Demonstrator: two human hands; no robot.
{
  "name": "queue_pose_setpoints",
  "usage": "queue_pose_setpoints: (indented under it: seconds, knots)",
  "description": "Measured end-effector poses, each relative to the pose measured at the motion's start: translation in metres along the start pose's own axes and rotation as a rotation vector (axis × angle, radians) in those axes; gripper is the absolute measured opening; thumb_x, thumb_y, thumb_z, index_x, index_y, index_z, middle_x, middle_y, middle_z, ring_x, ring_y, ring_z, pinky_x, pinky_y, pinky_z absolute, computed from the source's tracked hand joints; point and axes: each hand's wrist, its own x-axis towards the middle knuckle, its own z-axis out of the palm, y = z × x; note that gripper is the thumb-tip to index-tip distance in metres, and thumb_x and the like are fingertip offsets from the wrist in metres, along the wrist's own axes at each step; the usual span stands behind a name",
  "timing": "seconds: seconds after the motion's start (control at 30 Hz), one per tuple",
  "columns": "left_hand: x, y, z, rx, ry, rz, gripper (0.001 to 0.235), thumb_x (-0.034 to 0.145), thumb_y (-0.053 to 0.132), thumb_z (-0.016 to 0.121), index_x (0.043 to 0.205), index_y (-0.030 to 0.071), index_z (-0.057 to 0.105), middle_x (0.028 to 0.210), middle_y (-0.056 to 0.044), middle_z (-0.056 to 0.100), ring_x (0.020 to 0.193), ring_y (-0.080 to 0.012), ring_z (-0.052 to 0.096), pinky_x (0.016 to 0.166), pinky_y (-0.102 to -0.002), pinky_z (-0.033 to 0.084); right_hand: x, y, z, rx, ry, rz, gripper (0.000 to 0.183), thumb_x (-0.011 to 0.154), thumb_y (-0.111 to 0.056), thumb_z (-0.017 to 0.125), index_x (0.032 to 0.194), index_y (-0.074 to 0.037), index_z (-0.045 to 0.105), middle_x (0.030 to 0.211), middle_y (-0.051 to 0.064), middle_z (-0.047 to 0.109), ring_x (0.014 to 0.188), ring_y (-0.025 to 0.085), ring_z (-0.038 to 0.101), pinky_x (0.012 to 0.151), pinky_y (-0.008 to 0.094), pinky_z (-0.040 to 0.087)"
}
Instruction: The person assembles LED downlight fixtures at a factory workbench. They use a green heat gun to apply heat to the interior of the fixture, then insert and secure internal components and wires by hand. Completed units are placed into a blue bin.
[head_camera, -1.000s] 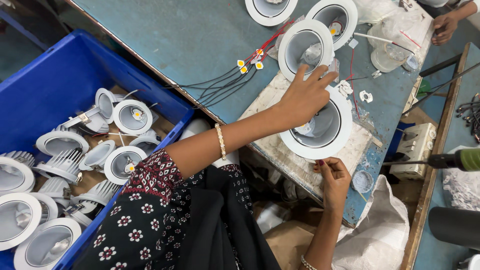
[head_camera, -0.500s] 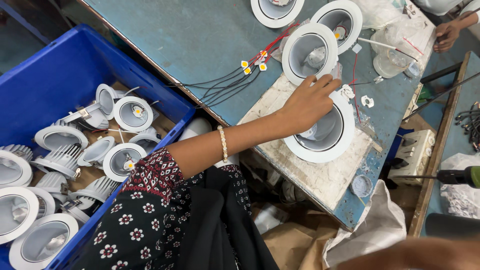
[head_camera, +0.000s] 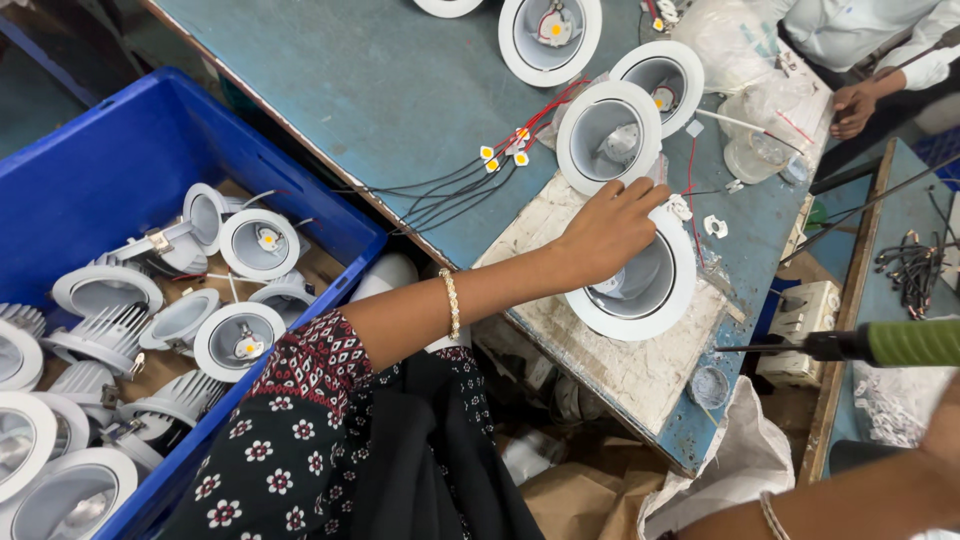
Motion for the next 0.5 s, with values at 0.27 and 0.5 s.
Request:
queue_pose_setpoints:
  seconds: [0.27,0.5]
  knots:
    - [0.001,0.001,-0.007,0.025,-0.069,0.004,0.005,0.072,0.011,0.070,0.070,0.007,0.074,0.122,-0.011,0.061,0.114,-0.0258,0.054,0.082,-0.038,0.043,0.062,-0.024,0.015,0.481,-0.214,0.155,0.034,0.120,-0.032,0.028,0.112,-0.007,0.049,0.072,0.005,0.045,0.053,0.014,0.048,0.059,0.029,0.044]
    - [-0.001,0.000,-0.010,-0.009,0.006,0.020,0.006,0.068,0.009,0.069,0.070,0.005,0.073,0.125,-0.014,0.061,0.114,-0.0269,0.054,0.082,-0.037,0.043,0.066,-0.033,0.026,0.822,-0.133,0.068,0.046,0.120,-0.039,0.021,0.093,-0.005,0.037,0.070,0.004,0.035,0.047,0.012,0.037,0.048,0.027,0.033]
